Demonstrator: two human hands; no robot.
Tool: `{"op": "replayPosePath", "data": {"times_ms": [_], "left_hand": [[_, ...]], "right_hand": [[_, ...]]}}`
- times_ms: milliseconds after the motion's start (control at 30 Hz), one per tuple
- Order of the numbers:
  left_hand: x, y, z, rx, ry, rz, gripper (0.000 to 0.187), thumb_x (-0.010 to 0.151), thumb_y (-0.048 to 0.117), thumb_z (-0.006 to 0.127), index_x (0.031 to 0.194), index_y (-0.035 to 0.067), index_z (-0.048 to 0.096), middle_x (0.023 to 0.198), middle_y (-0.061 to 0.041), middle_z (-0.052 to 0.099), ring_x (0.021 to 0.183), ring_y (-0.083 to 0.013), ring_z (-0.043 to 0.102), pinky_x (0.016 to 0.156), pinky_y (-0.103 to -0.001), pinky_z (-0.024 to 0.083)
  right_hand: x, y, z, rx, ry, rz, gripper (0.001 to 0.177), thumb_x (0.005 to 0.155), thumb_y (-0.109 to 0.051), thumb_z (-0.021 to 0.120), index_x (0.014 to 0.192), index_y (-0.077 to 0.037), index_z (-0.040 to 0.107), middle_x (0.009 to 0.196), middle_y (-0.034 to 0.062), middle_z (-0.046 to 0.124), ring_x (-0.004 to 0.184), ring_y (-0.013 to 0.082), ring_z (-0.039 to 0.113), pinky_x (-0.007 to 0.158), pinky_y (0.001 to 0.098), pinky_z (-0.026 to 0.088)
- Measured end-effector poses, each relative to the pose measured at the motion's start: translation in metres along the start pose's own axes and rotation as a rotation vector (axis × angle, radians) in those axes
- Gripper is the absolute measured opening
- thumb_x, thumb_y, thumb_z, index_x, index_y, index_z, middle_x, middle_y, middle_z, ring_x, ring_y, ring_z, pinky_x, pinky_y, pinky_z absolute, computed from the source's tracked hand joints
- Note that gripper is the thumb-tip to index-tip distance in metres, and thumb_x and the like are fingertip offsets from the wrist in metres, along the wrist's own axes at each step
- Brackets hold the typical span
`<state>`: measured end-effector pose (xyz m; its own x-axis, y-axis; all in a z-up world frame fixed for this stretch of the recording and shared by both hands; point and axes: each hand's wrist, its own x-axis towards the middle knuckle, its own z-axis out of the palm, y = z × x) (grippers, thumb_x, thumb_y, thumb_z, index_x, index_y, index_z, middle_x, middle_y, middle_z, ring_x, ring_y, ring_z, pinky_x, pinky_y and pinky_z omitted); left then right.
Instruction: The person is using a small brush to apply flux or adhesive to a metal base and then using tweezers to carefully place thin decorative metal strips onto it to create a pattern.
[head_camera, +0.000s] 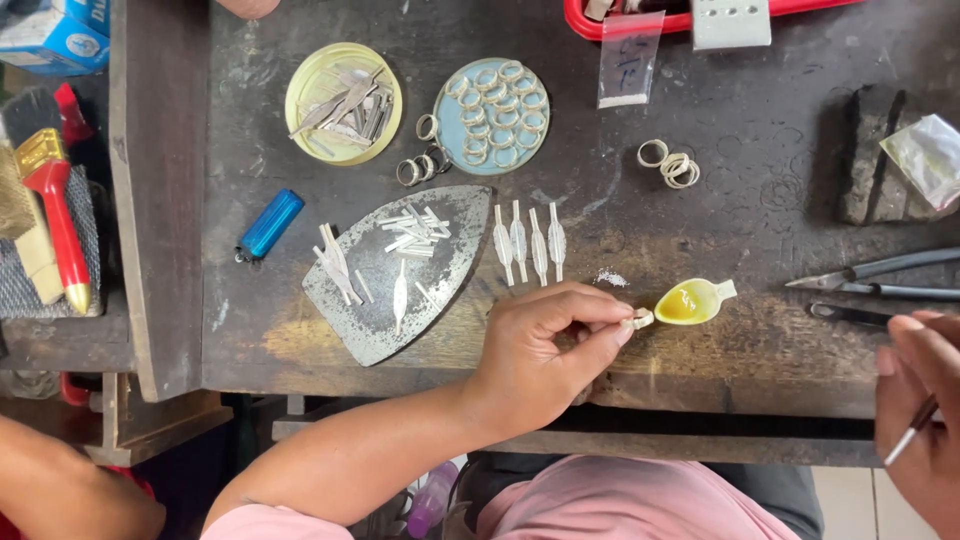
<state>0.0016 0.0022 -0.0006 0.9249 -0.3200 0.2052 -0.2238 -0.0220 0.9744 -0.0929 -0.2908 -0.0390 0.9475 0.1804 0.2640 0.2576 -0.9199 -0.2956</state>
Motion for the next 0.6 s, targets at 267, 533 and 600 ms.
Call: {"op": "replayPosePath", "data": {"times_ms": [267,533,600], "left_hand": [[0.022,0.014,-0.010,0.159,-0.066,0.185,0.009,0.076,-0.004,0.064,0.082,0.002,0.061,0.078,-0.010,0.064,0.068,-0.0176,0.064,0.062,-0.024,0.055],[0.079,0.017,-0.028,0.822,-0.354,0.532,0.004,0.083,-0.004,0.059,0.083,-0.002,0.056,0.077,-0.010,0.053,0.065,-0.0229,0.047,0.056,-0.029,0.040],[0.098,0.009,-0.029,0.914,-0.396,0.576,0.004,0.085,-0.003,0.054,0.082,-0.003,0.055,0.078,-0.011,0.053,0.066,-0.0245,0.046,0.058,-0.032,0.040]], "right_hand": [[0.052,-0.072,-0.023,0.233,0.169,-0.049,0.011,0.078,0.001,0.058,0.088,-0.001,0.058,0.091,0.0138,0.063,0.067,0.0174,0.061,0.057,0.0278,0.048],[0.058,-0.079,-0.022,0.319,0.129,0.192,0.007,0.076,-0.002,0.060,0.082,-0.003,0.062,0.087,0.0089,0.065,0.067,0.0102,0.063,0.057,0.0212,0.043],[0.056,-0.074,-0.021,0.312,0.123,0.144,0.011,0.074,-0.004,0.062,0.085,-0.004,0.061,0.093,0.0056,0.065,0.068,0.0070,0.063,0.059,0.0190,0.044]]}}
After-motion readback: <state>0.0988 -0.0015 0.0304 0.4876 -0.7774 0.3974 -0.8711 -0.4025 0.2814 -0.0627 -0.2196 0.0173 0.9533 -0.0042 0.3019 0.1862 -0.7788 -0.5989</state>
